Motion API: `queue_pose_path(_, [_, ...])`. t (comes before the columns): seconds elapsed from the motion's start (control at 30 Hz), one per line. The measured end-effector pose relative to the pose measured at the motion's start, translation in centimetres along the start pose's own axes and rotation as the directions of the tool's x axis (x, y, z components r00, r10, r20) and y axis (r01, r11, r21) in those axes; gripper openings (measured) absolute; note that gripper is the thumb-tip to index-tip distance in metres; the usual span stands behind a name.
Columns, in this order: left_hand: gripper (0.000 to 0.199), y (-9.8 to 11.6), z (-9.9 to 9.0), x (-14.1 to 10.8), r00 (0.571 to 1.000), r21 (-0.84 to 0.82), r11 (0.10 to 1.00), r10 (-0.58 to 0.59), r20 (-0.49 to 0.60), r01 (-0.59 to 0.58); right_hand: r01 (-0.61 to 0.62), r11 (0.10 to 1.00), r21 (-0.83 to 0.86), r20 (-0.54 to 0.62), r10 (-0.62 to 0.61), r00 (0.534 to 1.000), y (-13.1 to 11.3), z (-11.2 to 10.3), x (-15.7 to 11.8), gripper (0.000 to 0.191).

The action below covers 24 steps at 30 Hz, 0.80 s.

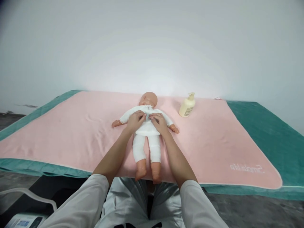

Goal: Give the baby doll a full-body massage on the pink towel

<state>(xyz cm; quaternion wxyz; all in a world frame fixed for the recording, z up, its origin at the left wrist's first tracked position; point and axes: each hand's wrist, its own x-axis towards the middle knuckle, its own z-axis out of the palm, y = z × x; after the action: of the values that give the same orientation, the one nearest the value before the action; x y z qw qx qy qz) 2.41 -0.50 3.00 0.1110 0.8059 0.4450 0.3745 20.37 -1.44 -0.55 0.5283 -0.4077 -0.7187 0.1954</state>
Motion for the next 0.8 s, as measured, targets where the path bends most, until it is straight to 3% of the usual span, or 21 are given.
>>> queue_pose_path(0.17, [0.025, 0.6, -0.5, 1.5, 0.990, 0.090, 0.994, -0.071, 0.119, 0.060, 0.038, 0.999, -0.018, 0.002, -0.038, 0.999, 0.8, 0.5, 1.5, 0.034])
queue_pose_path(0.47, [0.020, -0.2, 1.4, 1.3, 0.996, 0.235, 0.972, 0.023, -0.082, -0.003, 0.072, 0.996, -0.051, -0.024, -0.073, 0.997, 0.7, 0.6, 1.5, 0.038])
queue_pose_path(0.6, [0.022, -0.2, 1.6, 1.0, 0.994, 0.274, 0.961, 0.063, -0.084, -0.037, 0.059, 0.995, -0.075, -0.035, -0.061, 0.997, 0.8, 0.7, 1.5, 0.041])
queue_pose_path(0.8, [0.025, 0.1, 1.7, 1.2, 0.999, 0.321, 0.947, 0.003, -0.046, 0.012, -0.020, 0.993, -0.117, -0.001, 0.020, 1.000, 1.5, 1.0, 1.8, 0.044])
